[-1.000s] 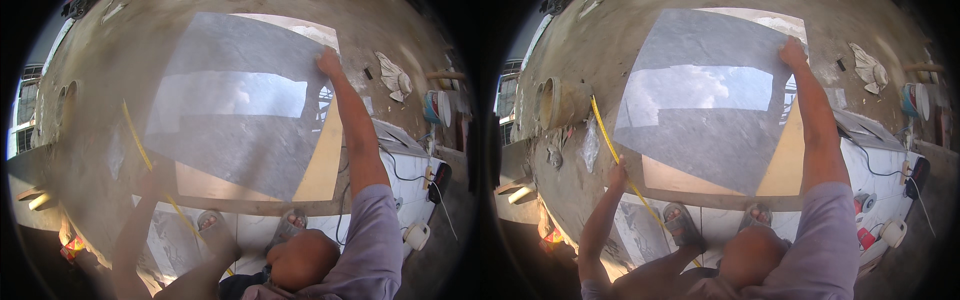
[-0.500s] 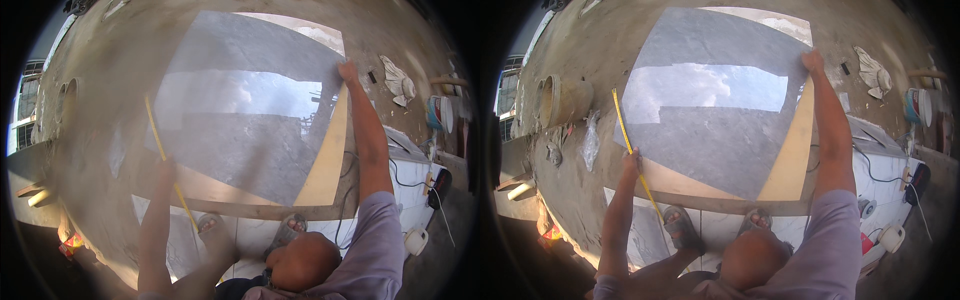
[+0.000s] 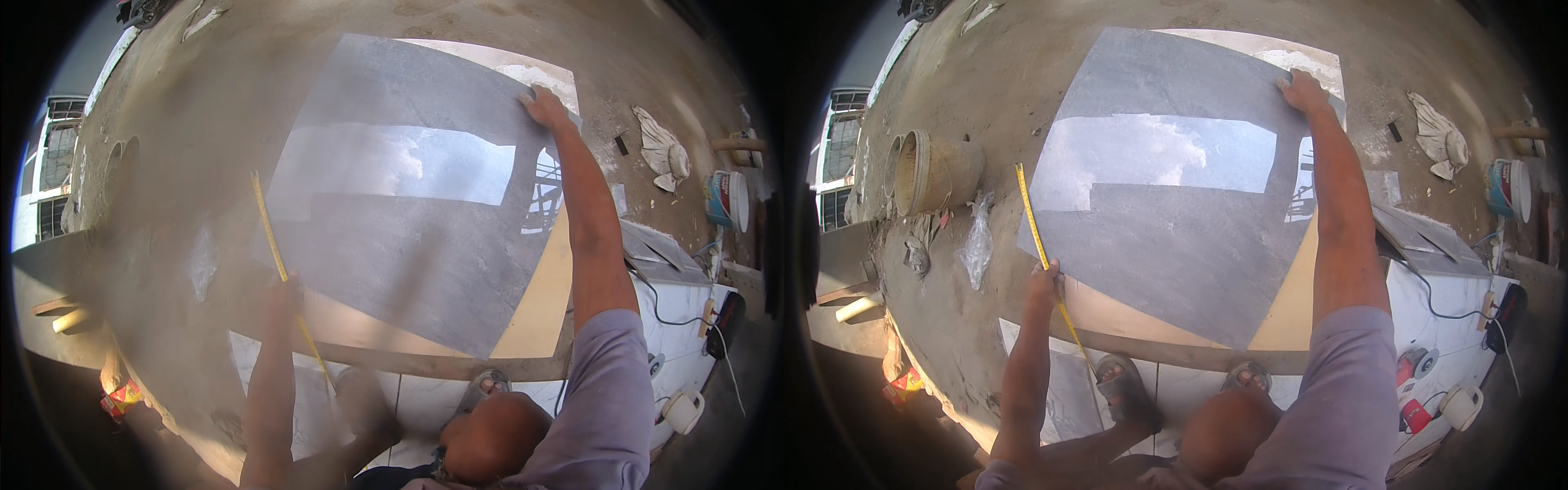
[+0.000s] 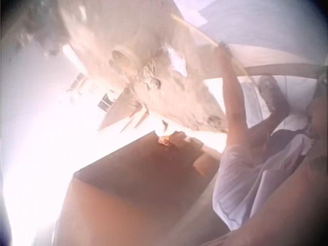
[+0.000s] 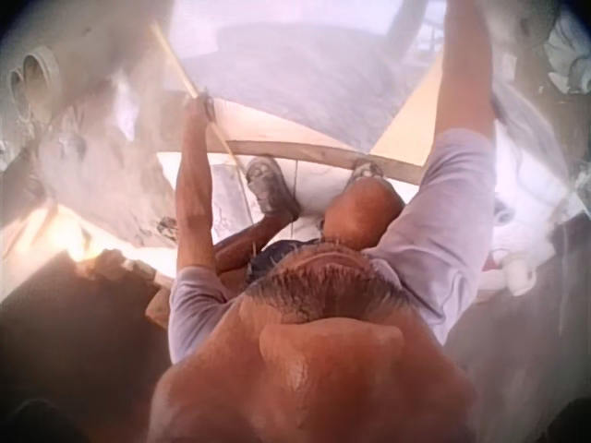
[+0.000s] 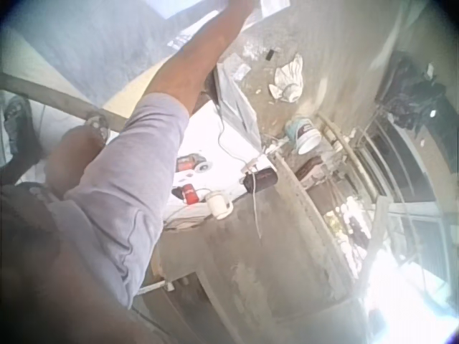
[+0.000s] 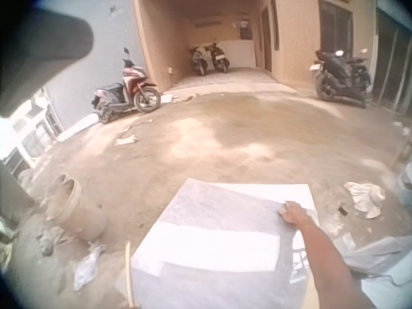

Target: The person measures a tile using a measuring tape, marks a line, and then cuts a smaller square out of a corner of the tile using an angle grinder.

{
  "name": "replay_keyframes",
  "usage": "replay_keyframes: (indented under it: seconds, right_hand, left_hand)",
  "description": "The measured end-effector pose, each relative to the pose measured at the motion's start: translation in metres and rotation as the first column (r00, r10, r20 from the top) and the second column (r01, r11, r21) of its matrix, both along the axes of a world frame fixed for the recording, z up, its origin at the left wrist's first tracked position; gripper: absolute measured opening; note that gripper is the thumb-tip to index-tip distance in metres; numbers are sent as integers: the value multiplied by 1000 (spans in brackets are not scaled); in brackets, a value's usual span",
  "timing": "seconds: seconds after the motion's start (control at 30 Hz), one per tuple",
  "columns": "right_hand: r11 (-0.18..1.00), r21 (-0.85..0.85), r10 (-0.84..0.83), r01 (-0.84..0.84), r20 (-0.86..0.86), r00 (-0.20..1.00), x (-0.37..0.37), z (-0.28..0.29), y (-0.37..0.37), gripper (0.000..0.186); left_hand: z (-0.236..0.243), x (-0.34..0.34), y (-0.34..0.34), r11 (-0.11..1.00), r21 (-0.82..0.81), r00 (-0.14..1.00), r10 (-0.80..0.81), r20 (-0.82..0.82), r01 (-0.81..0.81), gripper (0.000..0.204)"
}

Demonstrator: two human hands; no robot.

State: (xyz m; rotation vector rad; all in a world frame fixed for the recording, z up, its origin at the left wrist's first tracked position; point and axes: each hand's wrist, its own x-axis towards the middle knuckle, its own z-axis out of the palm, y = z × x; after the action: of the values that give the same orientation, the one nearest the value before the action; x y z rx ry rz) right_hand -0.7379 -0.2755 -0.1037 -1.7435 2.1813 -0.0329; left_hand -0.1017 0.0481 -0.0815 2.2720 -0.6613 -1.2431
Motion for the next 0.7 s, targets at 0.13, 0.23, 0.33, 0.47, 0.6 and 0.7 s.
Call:
replay_keyframes:
  seconds: [0.13, 0.23, 0.33, 0.47, 0.6, 0.7]
  right_hand:
    - [996, 75, -45, 51, -76, 996, 7, -1, -14, 77]
    - [994, 96, -41, 52, -113, 993, 8, -2, -19, 81]
    - [971, 201, -103, 126, -121, 987, 5, 8, -32, 81]
    - [978, 170, -100, 120, -119, 988, -15, 11, -30, 83]
    - [988, 131, -58, 78, -144, 988, -18, 11, -16, 91]
    - [993, 115, -21, 38, -141, 990, -38, 19, -2, 94]
  left_hand:
    - [-3, -2, -2, 999, -16, 1000, 30, 5, -30, 18]
    - [-14, 0, 2, 998, -39, 999, 43, 7, -42, 19]
    - [-26, 9, 5, 995, -95, 999, 28, 17, -26, 20]
    - [-31, -5, 1, 991, -123, 999, 49, -13, -50, 19]
    - [-36, 3, 3, 993, -108, 997, 47, 60, -40, 19]
    - [-38, -12, -2, 994, -93, 998, 55, -27, -58, 18]
